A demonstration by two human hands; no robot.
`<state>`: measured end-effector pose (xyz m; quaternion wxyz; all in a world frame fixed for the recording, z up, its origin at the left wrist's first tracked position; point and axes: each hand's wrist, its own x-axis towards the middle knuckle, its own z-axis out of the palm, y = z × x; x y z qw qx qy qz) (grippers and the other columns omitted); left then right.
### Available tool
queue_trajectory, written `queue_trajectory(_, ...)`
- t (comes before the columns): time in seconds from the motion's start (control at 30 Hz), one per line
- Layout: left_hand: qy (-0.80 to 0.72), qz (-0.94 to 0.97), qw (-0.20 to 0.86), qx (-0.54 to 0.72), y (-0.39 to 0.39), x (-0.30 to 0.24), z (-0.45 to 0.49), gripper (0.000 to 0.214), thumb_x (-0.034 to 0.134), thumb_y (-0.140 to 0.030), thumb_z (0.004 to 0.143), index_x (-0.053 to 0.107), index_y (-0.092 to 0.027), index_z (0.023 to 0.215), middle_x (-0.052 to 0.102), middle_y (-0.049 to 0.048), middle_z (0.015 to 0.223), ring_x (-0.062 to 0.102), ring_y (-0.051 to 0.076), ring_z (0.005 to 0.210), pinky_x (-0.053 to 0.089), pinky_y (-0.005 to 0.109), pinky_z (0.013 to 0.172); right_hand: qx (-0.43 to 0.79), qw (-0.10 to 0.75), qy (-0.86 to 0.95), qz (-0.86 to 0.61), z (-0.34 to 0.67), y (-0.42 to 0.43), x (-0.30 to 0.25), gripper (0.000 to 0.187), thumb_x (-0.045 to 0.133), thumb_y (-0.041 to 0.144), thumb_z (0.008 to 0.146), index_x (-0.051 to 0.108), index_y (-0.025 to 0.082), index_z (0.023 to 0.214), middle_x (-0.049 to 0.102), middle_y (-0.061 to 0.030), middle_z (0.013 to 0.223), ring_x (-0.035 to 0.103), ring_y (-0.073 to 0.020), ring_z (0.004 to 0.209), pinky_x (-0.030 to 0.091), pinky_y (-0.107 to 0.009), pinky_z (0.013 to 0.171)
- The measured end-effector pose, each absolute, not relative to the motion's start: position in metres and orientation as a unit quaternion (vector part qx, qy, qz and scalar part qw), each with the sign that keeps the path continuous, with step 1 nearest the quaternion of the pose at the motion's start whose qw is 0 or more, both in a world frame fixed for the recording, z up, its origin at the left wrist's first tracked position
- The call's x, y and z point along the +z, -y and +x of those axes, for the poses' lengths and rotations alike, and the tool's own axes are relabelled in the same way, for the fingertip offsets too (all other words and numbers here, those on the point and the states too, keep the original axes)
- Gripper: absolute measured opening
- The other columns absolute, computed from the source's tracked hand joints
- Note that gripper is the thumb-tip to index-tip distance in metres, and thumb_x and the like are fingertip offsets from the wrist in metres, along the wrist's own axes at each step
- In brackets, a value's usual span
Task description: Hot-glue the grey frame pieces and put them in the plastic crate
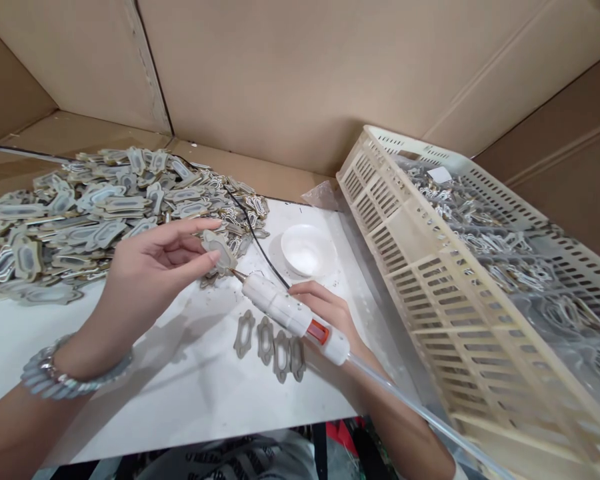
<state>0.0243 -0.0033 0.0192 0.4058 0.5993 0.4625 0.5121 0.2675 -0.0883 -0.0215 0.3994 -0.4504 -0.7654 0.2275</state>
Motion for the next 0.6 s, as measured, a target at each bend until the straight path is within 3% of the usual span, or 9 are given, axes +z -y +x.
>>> queue_trajectory(0.37, -0.469, 0.606, 0.398, 0.505, 0.0096, 0.0271, 0.0256, 0.034, 0.082, -0.030, 0.067, 0.081, -0.026, 0.101, 0.063, -0.0015, 0.068, 0.057, 0.009, 0.058, 0.054, 0.018, 0.055, 0.251, 0.397, 0.762, -0.446, 0.2667, 0.0865, -0.0190, 0.013, 0.060, 0.021, 0.097, 0.072, 0.019, 0.098, 0.075, -0.0100, 0.103, 0.073, -0.0199, 0.093, 0.060, -0.031, 0.083)
queue_trajectory(0.6, -0.467, 0.635, 0.362, 0.498, 0.0122, 0.0279, 0.0251, 0.032, 0.080, -0.030, 0.072, 0.081, -0.029, 0.103, 0.065, -0.0037, 0.068, 0.054, 0.006, 0.057, 0.053, 0.014, 0.058, 0.239, 0.396, 0.769, -0.441, 0.2681, 0.0858, -0.0183, 0.018, 0.055, 0.023, 0.098, 0.072, 0.019, 0.097, 0.075, -0.0090, 0.100, 0.073, -0.0189, 0.091, 0.059, -0.028, 0.081)
